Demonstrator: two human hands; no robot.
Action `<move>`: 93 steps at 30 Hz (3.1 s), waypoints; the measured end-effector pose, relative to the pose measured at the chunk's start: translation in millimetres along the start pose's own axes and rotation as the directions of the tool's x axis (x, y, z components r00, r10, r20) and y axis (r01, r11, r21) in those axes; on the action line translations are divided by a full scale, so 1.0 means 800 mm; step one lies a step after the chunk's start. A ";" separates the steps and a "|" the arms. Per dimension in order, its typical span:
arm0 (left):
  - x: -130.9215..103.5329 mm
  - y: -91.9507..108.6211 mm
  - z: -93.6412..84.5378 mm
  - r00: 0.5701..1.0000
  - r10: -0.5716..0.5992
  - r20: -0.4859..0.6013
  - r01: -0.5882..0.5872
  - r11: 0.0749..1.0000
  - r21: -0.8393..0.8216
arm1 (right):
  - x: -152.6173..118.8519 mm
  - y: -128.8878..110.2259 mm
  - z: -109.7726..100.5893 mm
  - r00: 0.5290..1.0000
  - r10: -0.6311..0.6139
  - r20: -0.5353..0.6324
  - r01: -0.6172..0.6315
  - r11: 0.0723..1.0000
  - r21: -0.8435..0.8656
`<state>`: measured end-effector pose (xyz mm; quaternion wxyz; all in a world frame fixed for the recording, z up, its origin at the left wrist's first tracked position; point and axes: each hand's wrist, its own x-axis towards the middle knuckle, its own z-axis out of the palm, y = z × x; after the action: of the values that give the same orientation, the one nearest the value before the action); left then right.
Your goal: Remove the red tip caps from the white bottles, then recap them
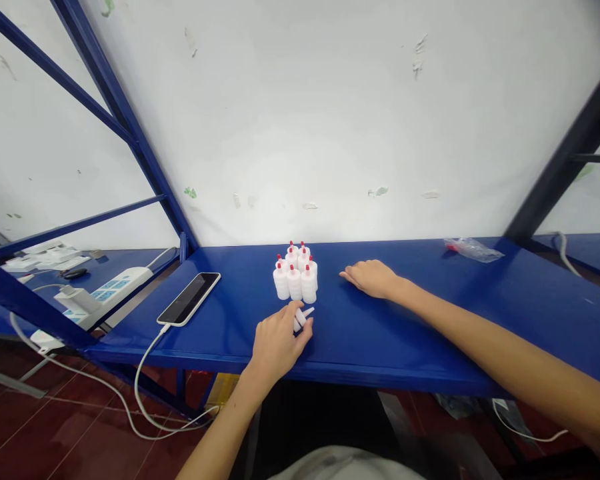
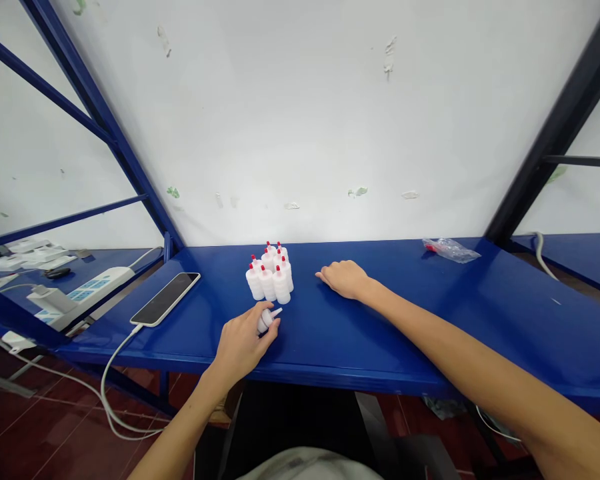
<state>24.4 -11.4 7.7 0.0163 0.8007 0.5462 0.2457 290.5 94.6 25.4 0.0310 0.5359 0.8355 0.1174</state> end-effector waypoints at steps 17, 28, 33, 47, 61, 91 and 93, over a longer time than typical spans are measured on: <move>0.004 0.000 -0.001 0.997 -0.049 0.054 0.060 0.975 -0.214 | -0.010 0.014 -0.002 0.988 0.108 -0.112 -0.097 0.990 0.098; 0.001 0.003 -0.001 0.993 0.047 0.107 -0.034 0.993 -0.117 | -0.050 -0.050 -0.034 0.917 -0.197 -0.347 0.321 0.882 0.347; 0.003 0.002 0.001 0.982 0.120 0.144 -0.110 0.991 -0.073 | -0.038 -0.030 -0.022 0.976 0.057 -0.210 0.008 0.955 0.298; 0.003 0.001 0.001 0.970 0.166 0.177 -0.163 0.986 -0.033 | -0.015 0.016 0.021 0.986 -0.096 -0.138 0.141 0.919 0.367; 0.005 0.003 -0.001 0.968 0.187 0.166 -0.186 0.982 -0.018 | -0.015 -0.016 0.021 0.946 -0.185 -0.266 0.290 0.850 0.440; 0.005 0.003 0.000 0.968 0.190 0.166 -0.193 0.981 0.002 | -0.009 0.021 0.027 0.983 0.057 -0.172 0.026 0.895 0.446; 0.005 0.003 0.000 0.967 0.190 0.169 -0.194 0.981 0.004 | -0.009 0.022 0.029 0.982 0.060 -0.177 0.024 0.900 0.435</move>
<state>27.7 -9.2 10.0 0.0299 0.8677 0.4654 0.1723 313.0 99.1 6.0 -0.1686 0.5237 0.8348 -0.0226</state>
